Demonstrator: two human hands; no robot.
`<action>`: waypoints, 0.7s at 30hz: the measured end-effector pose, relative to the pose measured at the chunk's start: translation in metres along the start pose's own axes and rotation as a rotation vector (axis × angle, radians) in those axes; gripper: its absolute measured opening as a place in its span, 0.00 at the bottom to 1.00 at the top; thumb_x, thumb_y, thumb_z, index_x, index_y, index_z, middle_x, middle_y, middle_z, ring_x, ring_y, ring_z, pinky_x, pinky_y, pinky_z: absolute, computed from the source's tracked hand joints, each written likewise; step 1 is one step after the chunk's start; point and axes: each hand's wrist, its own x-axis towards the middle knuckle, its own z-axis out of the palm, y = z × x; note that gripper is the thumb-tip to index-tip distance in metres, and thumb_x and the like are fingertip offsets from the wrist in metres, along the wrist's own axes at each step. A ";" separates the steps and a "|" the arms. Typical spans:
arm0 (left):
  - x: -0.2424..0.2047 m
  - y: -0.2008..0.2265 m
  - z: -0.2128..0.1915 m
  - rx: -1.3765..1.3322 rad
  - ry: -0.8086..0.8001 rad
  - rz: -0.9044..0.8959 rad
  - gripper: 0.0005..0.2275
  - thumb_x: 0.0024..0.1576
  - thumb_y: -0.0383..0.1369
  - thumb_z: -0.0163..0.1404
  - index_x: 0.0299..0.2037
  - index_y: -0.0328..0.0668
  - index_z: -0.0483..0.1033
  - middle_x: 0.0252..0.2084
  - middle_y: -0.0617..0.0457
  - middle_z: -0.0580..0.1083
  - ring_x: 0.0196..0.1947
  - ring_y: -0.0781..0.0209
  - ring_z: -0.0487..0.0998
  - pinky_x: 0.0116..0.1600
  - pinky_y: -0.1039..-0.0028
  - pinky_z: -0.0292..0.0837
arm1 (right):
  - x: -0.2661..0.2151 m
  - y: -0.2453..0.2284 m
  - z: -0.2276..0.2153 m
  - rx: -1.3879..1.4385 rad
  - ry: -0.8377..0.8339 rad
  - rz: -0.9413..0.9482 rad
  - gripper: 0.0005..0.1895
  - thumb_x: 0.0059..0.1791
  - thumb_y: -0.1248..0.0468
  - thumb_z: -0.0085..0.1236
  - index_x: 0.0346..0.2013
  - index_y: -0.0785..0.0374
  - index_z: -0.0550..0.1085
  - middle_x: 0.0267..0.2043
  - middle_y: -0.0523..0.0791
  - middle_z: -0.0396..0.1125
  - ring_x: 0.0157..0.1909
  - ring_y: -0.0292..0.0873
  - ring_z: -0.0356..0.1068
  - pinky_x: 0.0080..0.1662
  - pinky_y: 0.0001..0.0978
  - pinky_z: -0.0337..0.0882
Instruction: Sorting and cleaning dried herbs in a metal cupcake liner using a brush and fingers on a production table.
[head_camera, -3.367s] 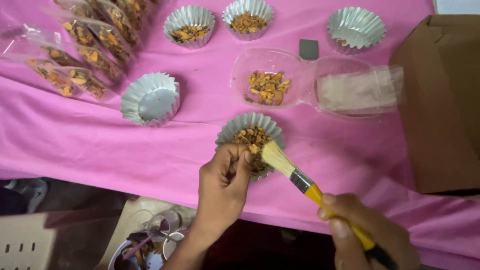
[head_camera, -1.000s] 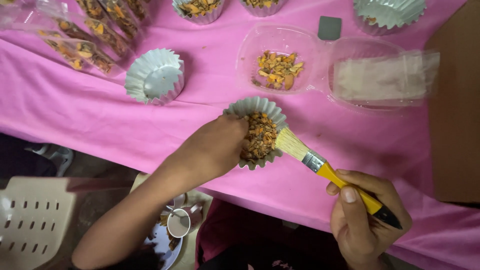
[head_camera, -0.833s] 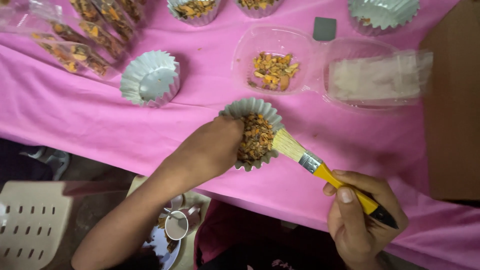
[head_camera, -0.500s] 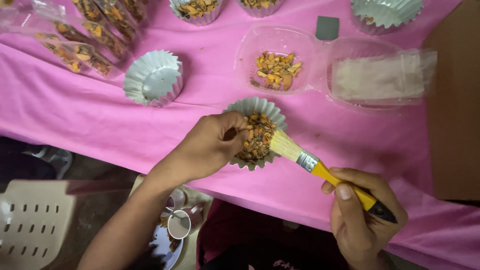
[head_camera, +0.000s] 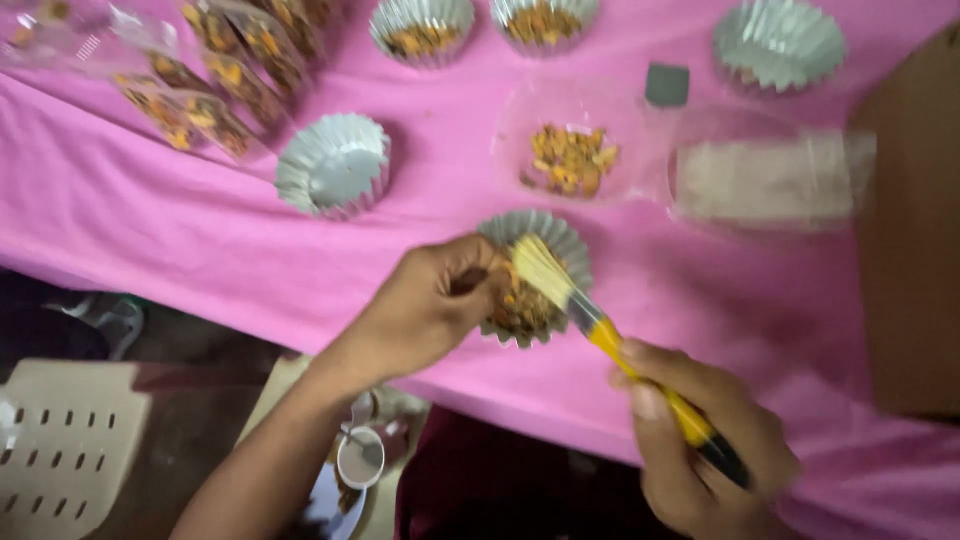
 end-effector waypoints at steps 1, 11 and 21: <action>-0.002 0.001 0.001 0.004 0.021 0.005 0.06 0.61 0.22 0.47 0.34 0.41 0.74 0.27 0.59 0.69 0.27 0.71 0.67 0.31 0.78 0.64 | 0.004 0.000 -0.002 0.042 -0.162 -0.063 0.12 0.50 0.70 0.51 0.45 0.73 0.75 0.34 0.50 0.76 0.32 0.37 0.76 0.40 0.20 0.75; -0.011 0.005 0.007 0.154 0.114 0.226 0.09 0.62 0.23 0.50 0.30 0.46 0.67 0.22 0.64 0.58 0.24 0.74 0.55 0.30 0.79 0.54 | 0.044 -0.008 0.021 -0.002 -0.270 -0.323 0.12 0.55 0.75 0.50 0.53 0.72 0.74 0.46 0.52 0.76 0.39 0.40 0.74 0.44 0.29 0.73; -0.022 0.003 0.007 -0.141 -0.071 0.262 0.03 0.65 0.25 0.49 0.39 0.40 0.74 0.28 0.62 0.67 0.28 0.76 0.63 0.34 0.82 0.61 | 0.046 0.000 0.044 0.024 -0.316 -0.390 0.11 0.50 0.78 0.61 0.47 0.71 0.76 0.45 0.50 0.76 0.45 0.45 0.78 0.52 0.32 0.79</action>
